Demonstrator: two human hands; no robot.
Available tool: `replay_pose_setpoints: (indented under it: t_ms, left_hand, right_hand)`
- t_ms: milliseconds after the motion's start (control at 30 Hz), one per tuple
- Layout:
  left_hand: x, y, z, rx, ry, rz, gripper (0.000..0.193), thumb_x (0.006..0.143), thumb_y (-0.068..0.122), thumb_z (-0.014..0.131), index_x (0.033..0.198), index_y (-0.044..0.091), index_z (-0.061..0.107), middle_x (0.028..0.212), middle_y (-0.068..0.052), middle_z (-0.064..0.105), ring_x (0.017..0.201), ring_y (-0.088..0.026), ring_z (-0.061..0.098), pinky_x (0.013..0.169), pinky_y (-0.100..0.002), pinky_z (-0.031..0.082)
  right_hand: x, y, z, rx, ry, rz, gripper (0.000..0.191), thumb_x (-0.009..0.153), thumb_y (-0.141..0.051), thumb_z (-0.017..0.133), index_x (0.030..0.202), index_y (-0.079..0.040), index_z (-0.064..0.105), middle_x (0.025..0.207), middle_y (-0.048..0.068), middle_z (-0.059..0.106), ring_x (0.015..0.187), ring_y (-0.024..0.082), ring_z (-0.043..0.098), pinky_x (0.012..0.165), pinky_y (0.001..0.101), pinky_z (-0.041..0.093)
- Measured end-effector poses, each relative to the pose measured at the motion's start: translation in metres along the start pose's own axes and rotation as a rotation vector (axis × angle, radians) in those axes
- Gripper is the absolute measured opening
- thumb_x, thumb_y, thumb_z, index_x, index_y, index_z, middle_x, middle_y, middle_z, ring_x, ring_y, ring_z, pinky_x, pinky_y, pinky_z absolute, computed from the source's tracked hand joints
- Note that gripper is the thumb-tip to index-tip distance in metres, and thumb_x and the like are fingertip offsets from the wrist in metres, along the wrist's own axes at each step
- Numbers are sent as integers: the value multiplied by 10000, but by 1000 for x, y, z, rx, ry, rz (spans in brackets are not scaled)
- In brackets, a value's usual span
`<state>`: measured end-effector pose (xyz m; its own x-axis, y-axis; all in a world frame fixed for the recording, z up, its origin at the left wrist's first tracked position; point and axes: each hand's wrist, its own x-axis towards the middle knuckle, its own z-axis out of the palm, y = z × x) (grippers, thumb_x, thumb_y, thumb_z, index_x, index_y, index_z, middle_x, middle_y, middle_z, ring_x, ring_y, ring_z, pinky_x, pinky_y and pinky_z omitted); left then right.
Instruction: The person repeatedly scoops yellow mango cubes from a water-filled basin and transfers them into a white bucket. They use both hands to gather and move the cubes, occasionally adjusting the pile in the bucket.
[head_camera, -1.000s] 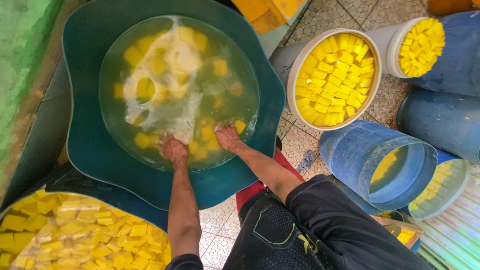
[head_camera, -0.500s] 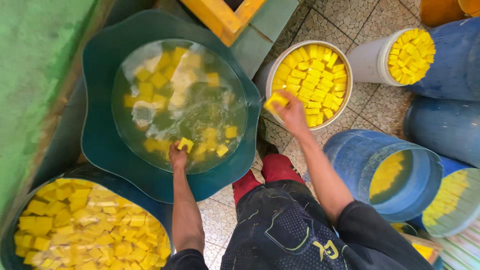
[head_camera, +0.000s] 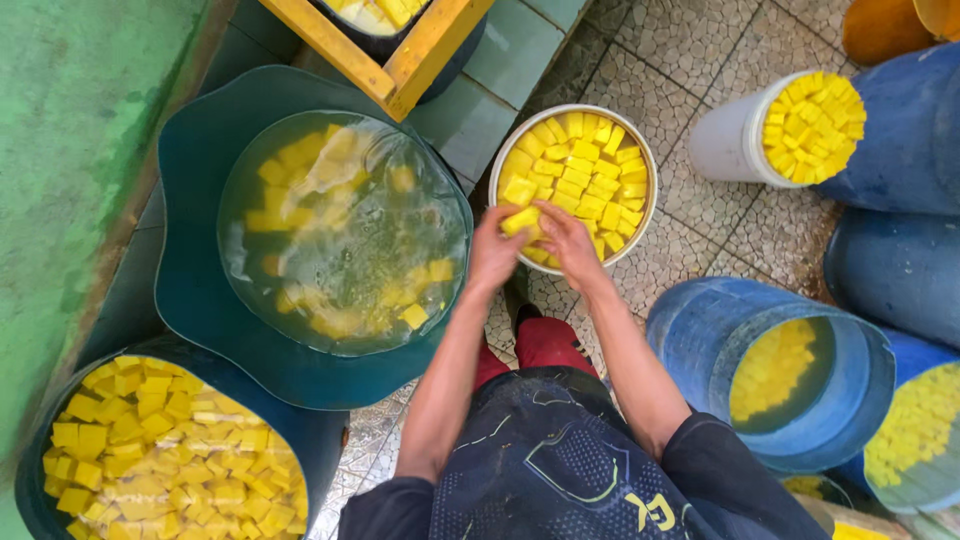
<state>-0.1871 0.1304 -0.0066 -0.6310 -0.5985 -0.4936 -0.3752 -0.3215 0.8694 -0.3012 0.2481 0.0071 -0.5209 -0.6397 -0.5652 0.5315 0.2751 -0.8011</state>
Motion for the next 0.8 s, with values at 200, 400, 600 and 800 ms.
replay_pose_setpoints:
  t_ms: [200,400,600,800]
  left_hand:
    - [2,27,6,304,263,341,567,841,111,795,1354,12,574,1242,-161,610,1101,-281,632,973,-394,521]
    - [-66,-79,-130,-51,587,2,348,950,118,654,1294,68,633,1106,-107,715,980,-238,684,878,-375,567]
    - [-94,-149,-237,531,785,-525,388,979,299,606,1301,86,645,1148,-184,742,1120,-367,702,1005,-445,563]
    - [-47,-148,-236,767,390,-129,675,884,291,714,1478,35,523,1524,-277,465,1423,-431,398,1217,-498,288]
  right_hand:
    - [71,-29,-20,-185,261,-53,425,964,-206,712,1323,3,619,1177,99,702,988,169,683,766,315,595]
    - [92,-37,15,-935,362,-505,311,1047,-209,711,1278,-7,663,1098,141,715,984,217,674,905,345,550]
    - [39,26,179,-741,-176,-213,248,975,-185,668,1202,-91,700,1012,77,746,881,158,713,796,317,571]
    - [85,113,282,-1650,-307,-195,581,815,-230,733,1349,-46,593,1401,223,524,1274,421,507,989,577,419]
